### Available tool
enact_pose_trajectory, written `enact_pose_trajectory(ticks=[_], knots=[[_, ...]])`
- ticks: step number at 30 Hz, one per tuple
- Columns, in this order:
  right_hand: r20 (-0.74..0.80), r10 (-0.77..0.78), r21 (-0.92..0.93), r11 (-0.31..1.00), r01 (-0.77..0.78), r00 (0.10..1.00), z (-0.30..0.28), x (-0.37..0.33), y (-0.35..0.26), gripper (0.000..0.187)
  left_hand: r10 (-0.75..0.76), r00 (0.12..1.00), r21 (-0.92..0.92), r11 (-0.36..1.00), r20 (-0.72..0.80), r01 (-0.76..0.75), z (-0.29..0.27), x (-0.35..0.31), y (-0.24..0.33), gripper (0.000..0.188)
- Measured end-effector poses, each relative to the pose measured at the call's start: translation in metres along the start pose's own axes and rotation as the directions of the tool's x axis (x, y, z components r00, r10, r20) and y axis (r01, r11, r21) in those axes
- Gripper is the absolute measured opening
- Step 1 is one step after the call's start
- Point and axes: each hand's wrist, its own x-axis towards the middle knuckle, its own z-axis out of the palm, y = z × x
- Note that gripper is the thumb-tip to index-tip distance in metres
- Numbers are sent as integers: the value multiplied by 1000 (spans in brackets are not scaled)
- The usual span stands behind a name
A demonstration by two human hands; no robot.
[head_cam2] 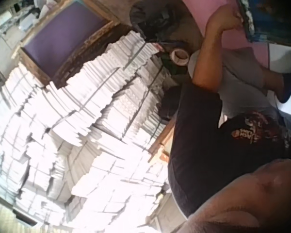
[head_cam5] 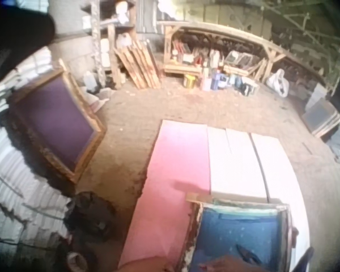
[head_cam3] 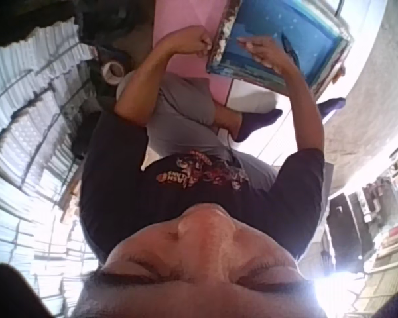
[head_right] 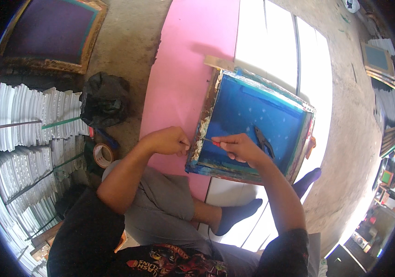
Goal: The person sits on the floor and uses a small tool to scrape or clean the edges of a blue screen printing frame. They then use pliers to adjust or remove parts of the frame's border. The task involves careful manual manipulation of the frame components.
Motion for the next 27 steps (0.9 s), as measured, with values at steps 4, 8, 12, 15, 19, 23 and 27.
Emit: enact_pose_trajectory(ticks=[4, 8, 12, 15, 19, 23, 27], knots=[[-196, -473, -435, 827, 356, 859, 19, -13, 35, 35, -28, 999, 79, 996, -26, 30, 0, -2, 12, 22], [-282, -578, -733, 645, 216, 766, 37, -34, 27, 33, 9, 997, 179, 984, -81, 5, 3, 0, 8, 25], [-310, -580, -788, 600, 138, 753, 47, -37, 24, 33, -2, 995, 188, 982, -100, 21, 4, 1, 10, 25], [-304, -584, -809, 576, 119, 753, 49, -39, 20, 34, 16, 989, 225, 974, -150, 19, 6, -1, 12, 24], [-290, -600, -828, 548, 120, 745, 49, -39, 20, 34, 36, 976, 232, 972, -217, 16, 7, -3, 14, 24], [-300, -596, -824, 555, 112, 744, 53, -41, 17, 33, 50, 969, 202, 979, -242, -1, 9, -1, 8, 24], [-299, -604, -836, 539, 101, 739, 55, -39, 14, 33, 13, 972, 177, 984, -233, 30, 9, -4, 15, 25]])
